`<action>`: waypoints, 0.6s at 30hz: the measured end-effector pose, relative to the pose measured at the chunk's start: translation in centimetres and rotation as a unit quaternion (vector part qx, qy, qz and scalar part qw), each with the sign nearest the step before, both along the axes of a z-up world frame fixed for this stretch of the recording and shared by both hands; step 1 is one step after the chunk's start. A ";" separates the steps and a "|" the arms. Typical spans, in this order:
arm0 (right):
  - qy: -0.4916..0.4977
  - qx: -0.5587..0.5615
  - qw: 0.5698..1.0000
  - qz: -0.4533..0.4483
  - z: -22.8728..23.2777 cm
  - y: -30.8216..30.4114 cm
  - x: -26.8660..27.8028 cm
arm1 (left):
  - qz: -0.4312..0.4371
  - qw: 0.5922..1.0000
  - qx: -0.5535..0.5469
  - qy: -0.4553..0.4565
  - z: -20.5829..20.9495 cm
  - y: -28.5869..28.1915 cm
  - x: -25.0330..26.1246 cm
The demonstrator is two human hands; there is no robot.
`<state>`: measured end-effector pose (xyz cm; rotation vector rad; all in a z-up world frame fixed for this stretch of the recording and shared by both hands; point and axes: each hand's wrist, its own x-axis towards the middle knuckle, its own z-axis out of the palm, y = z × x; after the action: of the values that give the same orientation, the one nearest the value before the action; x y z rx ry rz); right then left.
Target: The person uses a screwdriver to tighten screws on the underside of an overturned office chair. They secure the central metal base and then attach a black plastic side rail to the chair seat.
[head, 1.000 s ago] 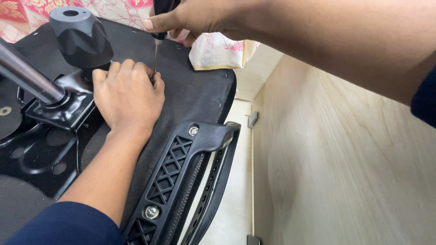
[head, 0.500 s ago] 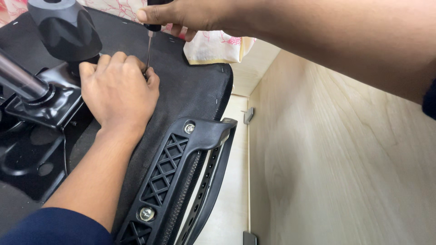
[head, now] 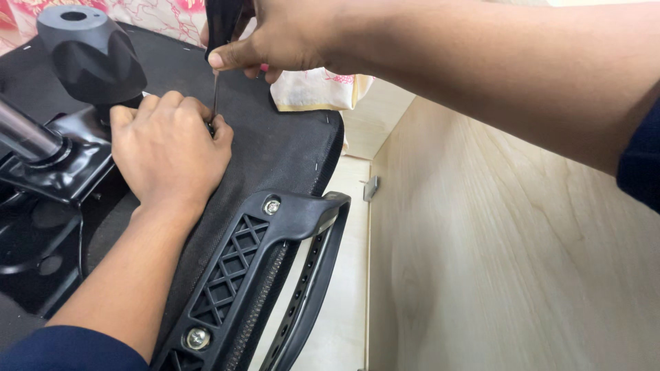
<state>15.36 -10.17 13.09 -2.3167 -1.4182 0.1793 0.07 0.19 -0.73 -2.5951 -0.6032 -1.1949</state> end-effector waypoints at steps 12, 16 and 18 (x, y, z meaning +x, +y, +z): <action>0.031 0.041 0.997 0.053 0.7 -0.4 -0.7 | -0.002 1.000 -0.007 -0.007 0.4 -0.2 0.0; 0.042 0.049 0.995 0.074 0.6 -0.2 -0.8 | -0.014 1.000 -0.013 -0.010 0.5 -0.2 -0.2; 0.028 0.029 0.997 0.060 0.7 0.0 -0.7 | -0.012 1.000 -0.009 -0.006 0.6 -0.2 -0.2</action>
<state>14.68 -10.15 13.77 -2.1653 -1.5151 0.2323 -0.09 0.04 -0.17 -2.6193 -0.5907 -1.2174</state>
